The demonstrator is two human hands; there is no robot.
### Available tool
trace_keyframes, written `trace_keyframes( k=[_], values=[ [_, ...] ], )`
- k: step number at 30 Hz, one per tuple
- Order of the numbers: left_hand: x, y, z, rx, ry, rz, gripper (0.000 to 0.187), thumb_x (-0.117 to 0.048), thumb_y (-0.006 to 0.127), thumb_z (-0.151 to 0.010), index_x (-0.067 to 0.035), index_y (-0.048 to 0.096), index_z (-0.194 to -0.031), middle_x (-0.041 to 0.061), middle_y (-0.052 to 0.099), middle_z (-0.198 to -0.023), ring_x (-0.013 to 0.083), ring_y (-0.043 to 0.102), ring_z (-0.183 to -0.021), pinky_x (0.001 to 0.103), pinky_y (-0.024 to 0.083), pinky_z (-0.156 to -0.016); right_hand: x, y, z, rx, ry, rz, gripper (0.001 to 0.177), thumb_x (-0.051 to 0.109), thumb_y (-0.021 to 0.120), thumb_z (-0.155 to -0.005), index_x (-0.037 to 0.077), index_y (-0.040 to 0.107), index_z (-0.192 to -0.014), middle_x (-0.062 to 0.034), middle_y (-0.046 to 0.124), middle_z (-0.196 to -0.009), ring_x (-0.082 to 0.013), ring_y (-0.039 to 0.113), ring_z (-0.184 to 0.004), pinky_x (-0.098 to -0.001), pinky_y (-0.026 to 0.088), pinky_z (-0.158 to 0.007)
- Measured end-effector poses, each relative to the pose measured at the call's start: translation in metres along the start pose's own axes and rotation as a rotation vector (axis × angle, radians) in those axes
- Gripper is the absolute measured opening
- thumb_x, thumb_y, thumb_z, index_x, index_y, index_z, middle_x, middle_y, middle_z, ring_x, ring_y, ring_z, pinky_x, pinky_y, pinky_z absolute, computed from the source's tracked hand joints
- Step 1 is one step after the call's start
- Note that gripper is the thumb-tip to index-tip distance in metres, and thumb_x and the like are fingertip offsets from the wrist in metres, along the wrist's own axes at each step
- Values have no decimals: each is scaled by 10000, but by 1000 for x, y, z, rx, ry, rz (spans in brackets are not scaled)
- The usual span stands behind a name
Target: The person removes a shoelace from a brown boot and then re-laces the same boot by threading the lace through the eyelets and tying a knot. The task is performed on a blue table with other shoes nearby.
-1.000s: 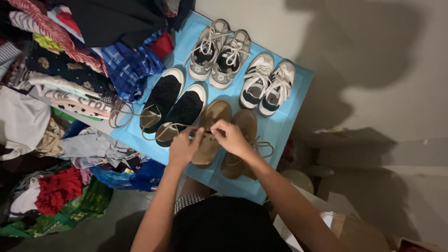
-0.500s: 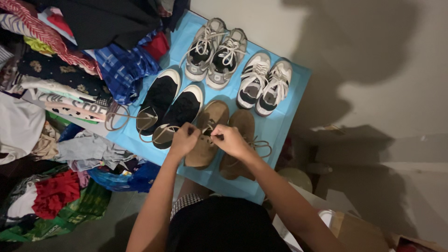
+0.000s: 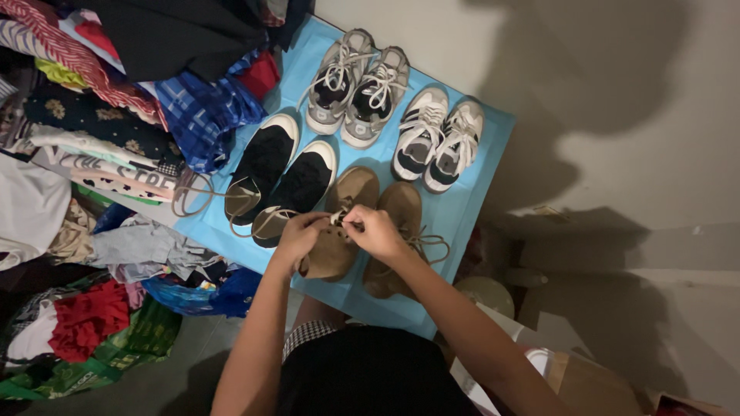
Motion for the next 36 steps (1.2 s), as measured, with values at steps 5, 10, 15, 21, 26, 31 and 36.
trace_keyframes(
  k=[5, 10, 15, 21, 26, 31, 36],
  values=[
    [-5, 1, 3, 13, -22, 55, 287, -133, 620, -932, 8, 768, -1133, 96, 781, -1030, 162, 703, -950, 293, 532, -857, 8, 2, -5, -6, -98, 107, 119, 112, 752, -877, 17, 702, -928, -117, 759, -859, -244, 761, -777, -336, 593, -682],
    [-1, -14, -2, 99, -331, 372, 426, -294, 446, -1049, -1, 738, -1153, 100, 777, -1002, 186, 723, -877, 301, 568, -786, 19, -1, -5, -1, 10, 98, 126, 171, 745, -898, 67, 722, -964, -72, 775, -909, -245, 744, -738, -344, 566, -653],
    [28, -22, -16, 124, -106, 102, 268, -1, 603, -927, 9, 751, -1150, 145, 763, -987, 192, 657, -761, 307, 505, -653, 24, -1, -3, -83, -31, 163, 126, 193, 789, -868, 98, 760, -945, -95, 692, -902, -258, 700, -778, -349, 543, -691],
    [42, -18, -32, 54, 306, -158, 247, -6, 658, -856, 22, 774, -1073, 111, 793, -978, 161, 733, -843, 270, 566, -766, 16, -2, -2, -110, -125, 145, 147, 169, 800, -850, 99, 756, -971, -63, 712, -925, -240, 712, -853, -336, 567, -750],
    [-11, -47, -12, -454, 573, 116, 166, -201, 695, -1014, -42, 742, -1006, 64, 751, -1002, 139, 694, -911, 274, 555, -837, 13, -14, 4, -128, -278, 224, 306, 217, 848, -804, 81, 707, -1039, -79, 722, -984, -238, 695, -889, -354, 542, -779],
    [-67, -111, 28, -559, 545, 501, 135, -217, 615, -1089, -90, 654, -1067, 32, 720, -1007, 102, 672, -878, 271, 577, -758, 11, -28, -3, -103, -81, 58, 293, 288, 768, -927, 118, 713, -1159, -68, 700, -1039, -184, 687, -899, -324, 553, -767],
    [-85, -96, 39, -384, 571, 550, 128, -191, 617, -1084, -67, 625, -1116, 56, 715, -1017, 92, 662, -865, 261, 564, -752, 26, -7, -32, 70, -181, 304, 377, 388, 788, -888, 143, 762, -1174, -129, 623, -939, -286, 602, -956, -423, 491, -856]
  ],
)
Point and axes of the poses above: each hand's wrist, its own z-axis away from the middle knuckle, its own y-axis out of the palm, x = y × z, the point moved 1 cm from there along -z, towards the middle knuckle
